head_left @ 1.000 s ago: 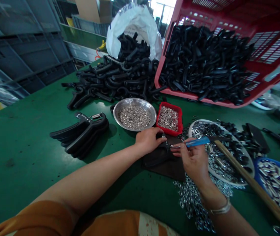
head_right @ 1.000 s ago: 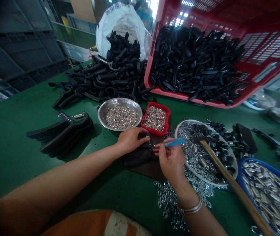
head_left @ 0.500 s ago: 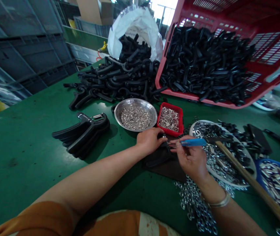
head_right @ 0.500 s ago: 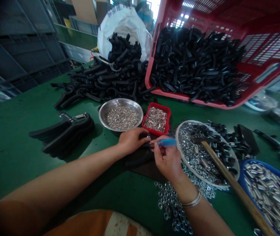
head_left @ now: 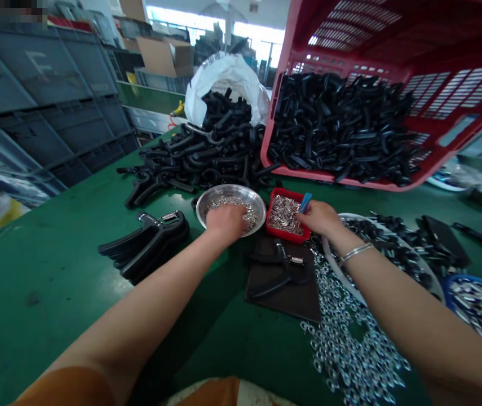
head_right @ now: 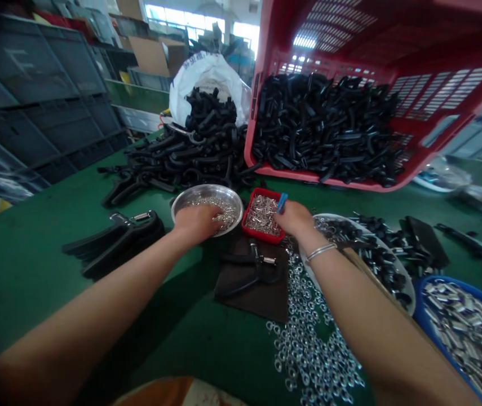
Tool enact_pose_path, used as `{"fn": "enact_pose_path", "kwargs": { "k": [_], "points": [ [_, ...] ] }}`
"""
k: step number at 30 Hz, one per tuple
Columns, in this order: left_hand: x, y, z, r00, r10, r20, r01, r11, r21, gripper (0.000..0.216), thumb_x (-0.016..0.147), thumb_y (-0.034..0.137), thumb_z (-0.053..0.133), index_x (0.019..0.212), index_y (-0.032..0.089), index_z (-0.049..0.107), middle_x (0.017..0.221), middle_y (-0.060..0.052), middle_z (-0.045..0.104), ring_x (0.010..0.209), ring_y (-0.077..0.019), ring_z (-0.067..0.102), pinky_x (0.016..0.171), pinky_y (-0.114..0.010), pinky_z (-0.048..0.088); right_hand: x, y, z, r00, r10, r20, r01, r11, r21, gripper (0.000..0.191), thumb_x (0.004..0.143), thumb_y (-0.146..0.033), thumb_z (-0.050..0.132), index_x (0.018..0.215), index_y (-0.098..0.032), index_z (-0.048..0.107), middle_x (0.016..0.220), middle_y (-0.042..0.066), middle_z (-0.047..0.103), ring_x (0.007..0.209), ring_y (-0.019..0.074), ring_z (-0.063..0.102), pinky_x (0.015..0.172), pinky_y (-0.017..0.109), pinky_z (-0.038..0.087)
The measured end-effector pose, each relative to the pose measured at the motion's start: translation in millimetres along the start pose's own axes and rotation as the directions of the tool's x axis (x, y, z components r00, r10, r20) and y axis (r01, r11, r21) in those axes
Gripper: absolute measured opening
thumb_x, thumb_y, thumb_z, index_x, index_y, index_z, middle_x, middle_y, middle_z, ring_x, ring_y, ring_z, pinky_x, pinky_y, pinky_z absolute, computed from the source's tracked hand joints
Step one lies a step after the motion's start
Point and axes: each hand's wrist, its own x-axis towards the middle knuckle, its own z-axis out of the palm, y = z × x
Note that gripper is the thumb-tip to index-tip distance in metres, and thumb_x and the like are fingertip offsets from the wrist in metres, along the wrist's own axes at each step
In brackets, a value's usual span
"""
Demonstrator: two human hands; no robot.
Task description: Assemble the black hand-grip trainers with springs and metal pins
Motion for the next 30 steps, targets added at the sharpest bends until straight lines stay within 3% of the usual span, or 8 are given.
{"fn": "enact_pose_path", "kwargs": {
  "k": [2,4,6,9,13,21,30],
  "points": [
    [12.7,-14.5,-6.0,0.984,-0.065,0.167,0.061,0.998,0.027,0.027,0.071,0.043,0.059,0.094,0.031,0.066,0.099,-0.003,0.066,0.091,-0.0248,0.059,0.075,-0.033,0.045,2.5,-12.8,-7.5,0.999,0.009,0.034,-0.006,0.997,-0.078,0.024,0.065,-0.036,0.060,0.066,-0.013,0.065,0.072,0.017,0.065,0.073,0.0295,0.062,0.059,0.037,0.045],
    [19.4,-21.8,-6.4,0.971,-0.076,0.226,0.075,0.997,0.015,0.023,0.071,0.043,0.059,0.089,0.032,0.067,0.095,-0.001,0.067,0.089,-0.0216,0.060,0.074,-0.030,0.045,1.3,-33.0,-13.5,0.999,-0.025,0.037,0.029,0.992,-0.126,0.027,0.069,-0.038,0.057,0.069,-0.012,0.066,0.076,0.019,0.065,0.077,0.0312,0.062,0.061,0.039,0.045],
    [21.0,-22.7,-3.8,0.973,-0.093,0.212,0.092,0.996,0.015,0.020,0.073,0.041,0.056,0.087,0.032,0.067,0.095,0.000,0.067,0.088,-0.0198,0.060,0.074,-0.028,0.045,-2.4,-58.8,-13.4,0.988,-0.143,0.056,0.149,0.981,-0.127,0.027,0.076,-0.037,0.049,0.079,-0.017,0.068,0.085,0.015,0.067,0.084,0.0280,0.061,0.066,0.037,0.045],
    [20.1,-20.2,-1.5,0.975,-0.123,0.187,0.118,0.992,0.036,0.023,0.076,0.038,0.051,0.090,0.030,0.067,0.100,-0.004,0.066,0.092,-0.0228,0.060,0.076,-0.032,0.045,-5.6,-98.2,-0.6,0.928,-0.344,0.141,0.358,0.929,-0.091,0.021,0.076,-0.031,0.051,0.087,-0.025,0.067,0.095,0.007,0.067,0.091,0.0225,0.060,0.072,0.032,0.044],
    [18.5,-21.3,-6.5,0.976,-0.123,0.178,0.114,0.992,0.061,0.026,0.078,0.035,0.048,0.094,0.027,0.066,0.101,-0.007,0.065,0.092,-0.0259,0.060,0.075,-0.036,0.047,4.6,-128.1,22.0,0.894,-0.386,0.227,0.417,0.902,-0.108,0.016,0.066,-0.022,0.062,0.080,-0.018,0.069,0.090,0.013,0.068,0.084,0.0278,0.062,0.066,0.034,0.046],
    [20.8,-17.9,-6.2,0.972,-0.036,0.231,0.025,0.998,0.049,0.023,0.073,0.035,0.055,0.091,0.027,0.068,0.099,-0.007,0.066,0.091,-0.0256,0.060,0.077,-0.034,0.046,12.8,-113.7,29.8,0.886,-0.433,0.166,0.443,0.896,-0.028,0.016,0.075,-0.031,0.055,0.079,-0.020,0.067,0.088,0.010,0.068,0.082,0.0237,0.061,0.065,0.030,0.043],
    [20.1,-20.3,-1.8,0.982,-0.073,0.174,0.068,0.997,0.033,0.025,0.079,0.039,0.047,0.095,0.030,0.064,0.100,-0.004,0.065,0.092,-0.0235,0.059,0.075,-0.033,0.045,10.7,-100.0,31.9,0.852,-0.520,0.059,0.505,0.847,0.164,0.015,0.076,-0.028,0.052,0.074,-0.020,0.064,0.077,0.003,0.067,0.072,0.0158,0.058,0.061,0.024,0.037]
  ]
}}
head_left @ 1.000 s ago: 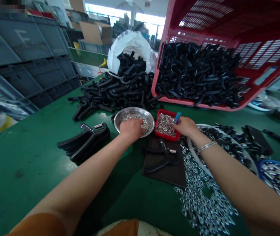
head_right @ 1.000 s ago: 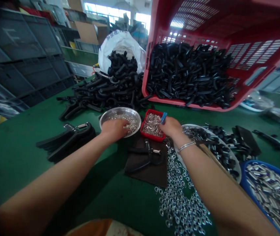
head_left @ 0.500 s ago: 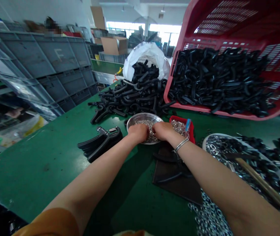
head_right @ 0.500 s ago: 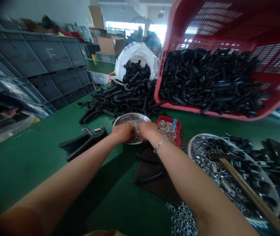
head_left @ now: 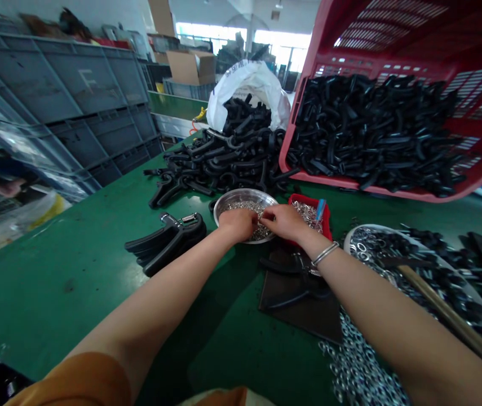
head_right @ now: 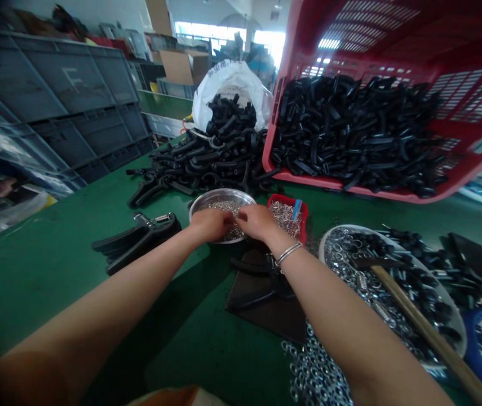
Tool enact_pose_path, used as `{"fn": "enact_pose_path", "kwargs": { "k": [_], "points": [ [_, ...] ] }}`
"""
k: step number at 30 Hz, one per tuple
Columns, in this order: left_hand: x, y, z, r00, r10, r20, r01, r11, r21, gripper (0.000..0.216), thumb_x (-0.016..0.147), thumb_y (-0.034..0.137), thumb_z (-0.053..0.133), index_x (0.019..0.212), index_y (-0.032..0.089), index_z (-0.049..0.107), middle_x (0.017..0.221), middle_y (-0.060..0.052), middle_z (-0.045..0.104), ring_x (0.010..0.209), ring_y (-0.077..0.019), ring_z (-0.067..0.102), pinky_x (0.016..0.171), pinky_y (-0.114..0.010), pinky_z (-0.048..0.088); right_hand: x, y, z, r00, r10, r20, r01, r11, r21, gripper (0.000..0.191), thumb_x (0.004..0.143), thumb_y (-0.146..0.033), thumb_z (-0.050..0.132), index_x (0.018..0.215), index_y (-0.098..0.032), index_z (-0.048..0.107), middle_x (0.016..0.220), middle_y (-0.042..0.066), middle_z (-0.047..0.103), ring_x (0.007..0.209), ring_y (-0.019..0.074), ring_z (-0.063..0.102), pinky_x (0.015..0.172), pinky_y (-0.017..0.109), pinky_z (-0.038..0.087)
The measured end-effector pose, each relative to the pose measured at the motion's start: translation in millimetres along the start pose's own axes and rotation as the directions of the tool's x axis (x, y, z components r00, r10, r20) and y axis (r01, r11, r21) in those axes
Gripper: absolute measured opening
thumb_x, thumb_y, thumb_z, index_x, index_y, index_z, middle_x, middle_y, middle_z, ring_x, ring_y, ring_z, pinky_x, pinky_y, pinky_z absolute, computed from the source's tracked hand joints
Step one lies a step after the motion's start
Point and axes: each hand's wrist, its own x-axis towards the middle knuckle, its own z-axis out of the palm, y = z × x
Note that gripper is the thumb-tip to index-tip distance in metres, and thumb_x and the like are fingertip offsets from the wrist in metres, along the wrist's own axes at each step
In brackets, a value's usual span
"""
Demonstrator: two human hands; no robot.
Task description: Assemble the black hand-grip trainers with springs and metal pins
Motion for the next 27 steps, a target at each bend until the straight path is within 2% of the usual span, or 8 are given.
{"fn": "enact_pose_path", "kwargs": {
  "k": [5,11,14,17,19,22,24,27],
  "points": [
    [0.3,-1.4,-0.7,0.999,-0.031,-0.019,0.030,0.999,-0.028,0.024,0.078,0.039,0.049,0.093,0.028,0.064,0.099,-0.004,0.065,0.091,-0.0215,0.059,0.074,-0.030,0.045,-4.1,0.9,-2.5,0.999,-0.030,-0.022,0.032,0.991,0.128,0.015,0.077,-0.029,0.053,0.073,-0.019,0.064,0.072,0.002,0.066,0.066,0.0137,0.057,0.058,0.023,0.037],
    [3.2,-1.8,1.7,0.998,-0.031,-0.052,0.028,0.998,-0.048,0.022,0.078,0.042,0.050,0.090,0.029,0.063,0.096,-0.001,0.066,0.088,-0.0214,0.059,0.072,-0.030,0.044,-18.9,2.8,-10.6,0.998,0.038,-0.051,-0.022,0.959,0.282,0.013,0.076,-0.024,0.054,0.078,-0.017,0.065,0.074,0.002,0.067,0.067,0.0131,0.059,0.062,0.024,0.043],
    [1.5,-3.1,-0.9,0.998,-0.033,-0.060,0.030,0.998,-0.053,0.022,0.077,0.041,0.051,0.091,0.028,0.063,0.096,-0.001,0.066,0.087,-0.0207,0.059,0.071,-0.029,0.043,-42.4,5.6,-17.7,0.995,0.078,-0.055,-0.056,0.944,0.325,0.015,0.076,-0.027,0.054,0.077,-0.017,0.065,0.071,0.001,0.067,0.064,0.0131,0.060,0.060,0.024,0.044],
    [-4.5,-0.8,-4.8,0.992,-0.029,-0.122,0.019,0.997,-0.076,0.023,0.080,0.039,0.048,0.092,0.026,0.062,0.095,-0.003,0.066,0.085,-0.0205,0.059,0.070,-0.029,0.043,-81.1,12.9,-23.5,0.980,0.142,-0.142,-0.105,0.964,0.244,0.018,0.078,-0.032,0.052,0.078,-0.019,0.065,0.074,0.001,0.067,0.064,0.0139,0.059,0.060,0.026,0.044],
    [-13.0,6.6,-5.3,0.985,0.044,-0.164,-0.064,0.991,-0.119,0.023,0.081,0.038,0.046,0.092,0.024,0.061,0.092,-0.003,0.066,0.083,-0.0194,0.059,0.068,-0.028,0.042,-110.4,19.7,-24.3,0.962,0.171,-0.214,-0.146,0.981,0.127,0.021,0.080,-0.034,0.049,0.080,-0.020,0.064,0.077,0.002,0.067,0.066,0.0153,0.059,0.061,0.028,0.043],
    [-31.7,27.4,1.0,0.957,0.244,-0.158,-0.273,0.941,-0.201,0.021,0.082,0.037,0.046,0.090,0.024,0.060,0.088,-0.001,0.065,0.079,-0.0168,0.059,0.065,-0.026,0.042,-147.5,28.6,-19.2,0.947,0.187,-0.261,-0.189,0.982,0.020,0.022,0.082,-0.033,0.045,0.083,-0.020,0.063,0.081,0.004,0.066,0.071,0.0172,0.060,0.065,0.029,0.044],
    [-44.4,43.4,10.2,0.927,0.348,-0.139,-0.372,0.903,-0.216,0.018,0.083,0.037,0.047,0.089,0.025,0.059,0.087,0.002,0.065,0.077,-0.0162,0.059,0.063,-0.025,0.042,-163.4,31.7,-12.7,0.940,0.197,-0.277,-0.200,0.980,0.020,0.022,0.083,-0.032,0.046,0.083,-0.019,0.062,0.083,0.005,0.066,0.074,0.0176,0.061,0.067,0.029,0.045],
    [-55.9,60.2,26.7,0.903,0.401,-0.158,-0.424,0.890,-0.167,0.016,0.083,0.036,0.048,0.088,0.025,0.058,0.087,0.002,0.064,0.078,-0.0164,0.059,0.063,-0.025,0.042,-175.2,32.7,-3.0,0.925,0.219,-0.309,-0.203,0.976,0.084,0.020,0.082,-0.032,0.047,0.081,-0.018,0.062,0.082,0.006,0.067,0.075,0.0177,0.062,0.067,0.029,0.046]
  ]
}}
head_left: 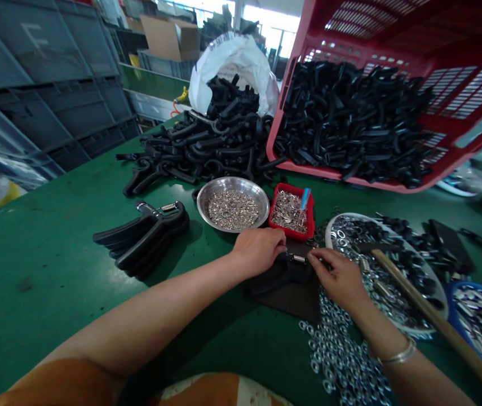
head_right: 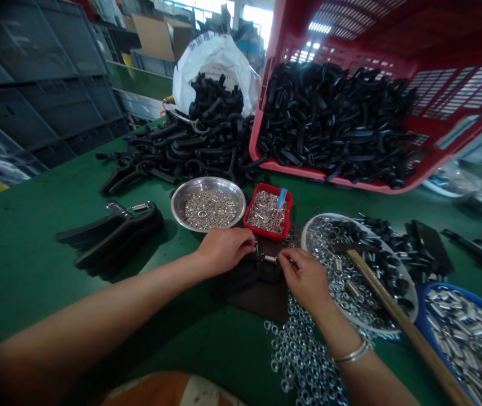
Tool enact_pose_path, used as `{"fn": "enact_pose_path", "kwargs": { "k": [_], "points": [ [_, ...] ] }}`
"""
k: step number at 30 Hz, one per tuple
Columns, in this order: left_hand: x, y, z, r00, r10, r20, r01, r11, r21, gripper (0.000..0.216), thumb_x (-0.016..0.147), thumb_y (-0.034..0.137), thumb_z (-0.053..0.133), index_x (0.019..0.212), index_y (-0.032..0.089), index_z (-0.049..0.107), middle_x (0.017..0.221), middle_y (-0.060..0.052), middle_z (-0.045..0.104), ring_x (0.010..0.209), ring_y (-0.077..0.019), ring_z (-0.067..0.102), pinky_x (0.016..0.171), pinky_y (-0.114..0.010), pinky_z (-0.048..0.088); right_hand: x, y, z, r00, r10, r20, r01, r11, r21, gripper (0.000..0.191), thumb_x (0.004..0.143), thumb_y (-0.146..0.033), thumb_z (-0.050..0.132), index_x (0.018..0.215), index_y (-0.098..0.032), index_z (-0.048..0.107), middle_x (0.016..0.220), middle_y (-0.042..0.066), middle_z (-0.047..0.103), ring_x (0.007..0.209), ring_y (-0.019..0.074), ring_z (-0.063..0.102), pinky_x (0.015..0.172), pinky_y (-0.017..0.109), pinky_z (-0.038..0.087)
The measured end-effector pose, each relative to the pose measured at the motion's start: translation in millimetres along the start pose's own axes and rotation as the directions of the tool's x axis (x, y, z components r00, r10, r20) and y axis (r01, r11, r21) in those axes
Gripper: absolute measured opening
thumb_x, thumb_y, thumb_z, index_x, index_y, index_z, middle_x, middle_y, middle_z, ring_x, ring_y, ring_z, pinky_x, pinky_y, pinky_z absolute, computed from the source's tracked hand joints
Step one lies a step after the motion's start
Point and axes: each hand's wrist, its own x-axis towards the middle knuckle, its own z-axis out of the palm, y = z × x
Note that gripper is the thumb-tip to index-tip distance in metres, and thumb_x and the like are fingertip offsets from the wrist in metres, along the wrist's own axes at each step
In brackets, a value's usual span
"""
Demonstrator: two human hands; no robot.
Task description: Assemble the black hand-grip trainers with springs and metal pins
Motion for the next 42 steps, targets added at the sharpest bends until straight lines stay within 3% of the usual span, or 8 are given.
{"fn": "enact_pose_path", "kwargs": {
  "k": [7,15,22,32,42],
  "points": [
    [-2.4,-1.1,20.3,0.995,0.038,-0.089,-0.033,0.997,0.064,0.017,0.084,0.035,0.048,0.087,0.021,0.056,0.088,0.000,0.063,0.079,-0.0164,0.059,0.064,-0.025,0.042,-10.6,5.8,3.2,0.998,0.069,-0.009,-0.067,0.989,0.129,0.018,0.082,-0.032,0.049,0.083,-0.020,0.062,0.081,0.004,0.067,0.075,0.0171,0.062,0.069,0.030,0.048],
    [-4.6,-0.1,22.8,0.993,0.043,-0.111,-0.034,0.996,0.083,0.017,0.084,0.035,0.049,0.086,0.020,0.055,0.085,0.000,0.062,0.077,-0.0158,0.059,0.060,-0.024,0.041,-9.1,3.8,0.0,0.999,-0.030,-0.014,0.031,0.999,0.022,0.019,0.082,-0.031,0.047,0.081,-0.019,0.062,0.079,0.004,0.067,0.073,0.0170,0.063,0.067,0.029,0.048],
    [-5.4,0.0,22.1,0.993,0.047,-0.112,-0.036,0.995,0.092,0.017,0.084,0.034,0.048,0.087,0.019,0.055,0.086,0.000,0.062,0.078,-0.0153,0.059,0.062,-0.024,0.041,-7.9,0.9,3.8,0.998,0.053,-0.045,-0.053,0.999,-0.010,0.020,0.082,-0.034,0.046,0.079,-0.020,0.061,0.074,0.003,0.067,0.063,0.0155,0.061,0.059,0.027,0.047],
    [-6.3,0.7,22.2,0.989,0.058,-0.134,-0.043,0.992,0.118,0.016,0.084,0.034,0.049,0.086,0.019,0.055,0.083,0.000,0.061,0.074,-0.0163,0.059,0.057,-0.025,0.039,-4.3,3.6,-0.4,0.964,-0.266,0.029,0.263,0.925,-0.273,0.019,0.085,-0.021,0.042,0.086,-0.014,0.060,0.080,0.008,0.066,0.074,0.0180,0.062,0.068,0.029,0.048],
    [-6.6,3.3,24.4,0.989,0.051,-0.135,-0.036,0.993,0.116,0.015,0.084,0.032,0.049,0.086,0.019,0.055,0.084,-0.001,0.061,0.077,-0.0164,0.058,0.059,-0.025,0.040,-4.5,-0.1,-6.9,0.904,-0.320,0.285,0.426,0.741,-0.519,0.032,0.072,-0.004,0.040,0.096,-0.013,0.060,0.092,0.013,0.065,0.075,0.0208,0.061,0.063,0.029,0.048]
  ]
}}
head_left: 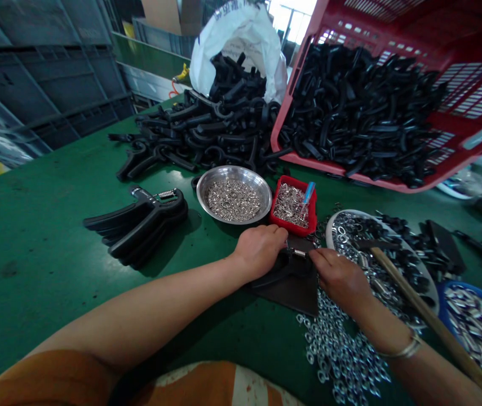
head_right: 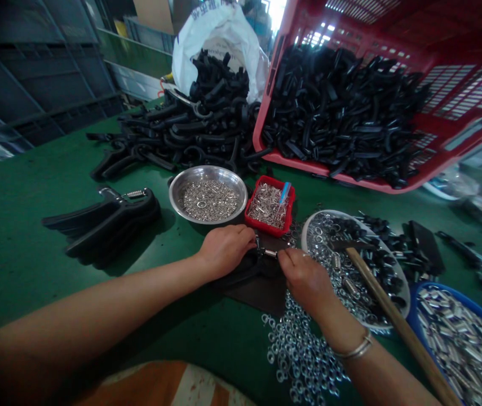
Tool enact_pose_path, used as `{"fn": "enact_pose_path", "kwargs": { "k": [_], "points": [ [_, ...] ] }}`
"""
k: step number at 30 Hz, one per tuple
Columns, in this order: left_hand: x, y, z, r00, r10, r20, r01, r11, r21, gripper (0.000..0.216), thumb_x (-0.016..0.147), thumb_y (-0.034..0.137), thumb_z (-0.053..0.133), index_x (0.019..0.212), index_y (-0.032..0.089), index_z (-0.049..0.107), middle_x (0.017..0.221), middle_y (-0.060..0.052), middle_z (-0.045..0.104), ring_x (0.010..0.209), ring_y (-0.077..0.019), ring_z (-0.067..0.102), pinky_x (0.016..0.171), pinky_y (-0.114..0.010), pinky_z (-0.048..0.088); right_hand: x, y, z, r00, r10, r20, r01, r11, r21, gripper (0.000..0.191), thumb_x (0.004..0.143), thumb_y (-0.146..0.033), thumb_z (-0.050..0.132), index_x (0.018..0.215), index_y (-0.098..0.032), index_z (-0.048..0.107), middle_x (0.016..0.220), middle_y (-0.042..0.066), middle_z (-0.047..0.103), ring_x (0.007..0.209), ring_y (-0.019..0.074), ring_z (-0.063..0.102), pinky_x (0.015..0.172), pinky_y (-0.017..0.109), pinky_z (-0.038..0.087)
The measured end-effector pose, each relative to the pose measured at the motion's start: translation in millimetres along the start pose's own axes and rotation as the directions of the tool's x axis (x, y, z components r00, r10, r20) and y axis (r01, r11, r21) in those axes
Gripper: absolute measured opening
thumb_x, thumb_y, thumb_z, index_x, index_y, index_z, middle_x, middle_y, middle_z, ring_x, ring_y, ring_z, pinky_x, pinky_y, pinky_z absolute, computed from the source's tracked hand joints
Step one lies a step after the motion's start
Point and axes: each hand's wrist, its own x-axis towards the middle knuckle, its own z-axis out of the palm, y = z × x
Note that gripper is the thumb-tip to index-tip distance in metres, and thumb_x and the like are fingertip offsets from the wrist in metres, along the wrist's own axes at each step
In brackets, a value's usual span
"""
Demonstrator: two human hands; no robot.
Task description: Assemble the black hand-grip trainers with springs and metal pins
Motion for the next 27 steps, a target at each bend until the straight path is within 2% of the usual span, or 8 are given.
{"fn": "enact_pose_path", "kwargs": {
  "k": [5,8,11,13,15,17,21,27],
  "points": [
    [2.1,-4.8,-3.3,1.000,-0.018,-0.003,0.017,0.991,-0.133,0.015,0.082,0.032,0.052,0.085,0.018,0.059,0.084,-0.003,0.063,0.077,-0.0163,0.058,0.063,-0.025,0.040,1.4,7.4,-7.2,0.997,0.024,0.067,-0.030,0.995,0.090,0.028,0.076,-0.008,0.043,0.096,-0.015,0.061,0.091,0.010,0.066,0.076,0.0205,0.062,0.063,0.030,0.050],
    [6.2,-5.3,-9.8,0.998,-0.060,0.009,0.058,0.894,-0.444,0.013,0.080,0.030,0.054,0.081,0.018,0.061,0.080,-0.002,0.063,0.072,-0.0138,0.056,0.063,-0.025,0.040,5.1,7.4,-14.8,0.986,0.156,-0.055,-0.127,0.929,0.347,0.023,0.084,-0.021,0.045,0.099,-0.017,0.061,0.092,0.009,0.067,0.081,0.0195,0.062,0.069,0.032,0.051],
    [10.2,0.7,-16.6,0.979,-0.131,0.159,0.205,0.556,-0.805,0.014,0.080,0.026,0.054,0.076,0.014,0.059,0.070,0.000,0.060,0.063,-0.0094,0.052,0.059,-0.021,0.039,19.4,-6.1,-24.4,0.915,0.348,-0.203,-0.147,0.757,0.636,0.017,0.082,-0.025,0.052,0.094,-0.020,0.063,0.090,0.005,0.066,0.082,0.0163,0.061,0.073,0.031,0.050],
    [11.1,5.2,-20.0,0.939,-0.173,0.296,0.336,0.288,-0.897,0.015,0.081,0.026,0.052,0.075,0.013,0.056,0.067,0.001,0.058,0.056,-0.0063,0.047,0.054,-0.018,0.037,32.4,-19.1,-28.1,0.863,0.438,-0.252,-0.114,0.654,0.748,0.012,0.079,-0.023,0.058,0.088,-0.021,0.064,0.086,0.003,0.066,0.079,0.0149,0.061,0.072,0.030,0.050],
    [10.2,6.5,-22.5,0.897,-0.203,0.393,0.420,0.108,-0.901,0.017,0.081,0.030,0.052,0.077,0.014,0.055,0.067,0.002,0.055,0.051,-0.0040,0.040,0.047,-0.016,0.031,43.3,-29.7,-28.1,0.816,0.512,-0.268,-0.094,0.575,0.813,0.009,0.077,-0.022,0.060,0.085,-0.022,0.065,0.083,0.002,0.065,0.076,0.0142,0.060,0.070,0.030,0.050],
    [8.8,3.5,-24.4,0.870,-0.194,0.453,0.465,0.018,-0.885,0.020,0.079,0.034,0.054,0.076,0.015,0.053,0.067,0.004,0.053,0.049,-0.0034,0.034,0.043,-0.016,0.024,49.6,-34.8,-25.2,0.794,0.563,-0.230,-0.096,0.489,0.867,0.010,0.076,-0.022,0.061,0.084,-0.022,0.065,0.084,0.002,0.065,0.077,0.0143,0.060,0.071,0.031,0.050],
    [8.1,-6.2,-26.4,0.825,-0.027,0.565,0.559,-0.107,-0.822,0.027,0.076,0.039,0.058,0.067,0.015,0.049,0.062,0.005,0.046,0.047,-0.0031,0.026,0.040,-0.017,0.015,51.3,-33.9,-21.0,0.823,0.552,-0.136,-0.086,0.357,0.930,0.010,0.074,-0.024,0.063,0.084,-0.022,0.065,0.087,0.003,0.063,0.080,0.0151,0.060,0.073,0.034,0.050],
    [8.9,-2.1,-23.2,0.834,0.065,0.548,0.537,-0.323,-0.779,0.028,0.078,0.039,0.056,0.066,0.014,0.049,0.057,0.007,0.040,0.041,-0.0018,0.017,0.038,-0.017,0.010,56.7,-43.4,-29.7,0.763,0.580,-0.284,-0.079,0.520,0.850,0.005,0.078,-0.023,0.059,0.081,-0.021,0.062,0.081,0.003,0.061,0.078,0.0153,0.058,0.071,0.032,0.048]
  ]
}}
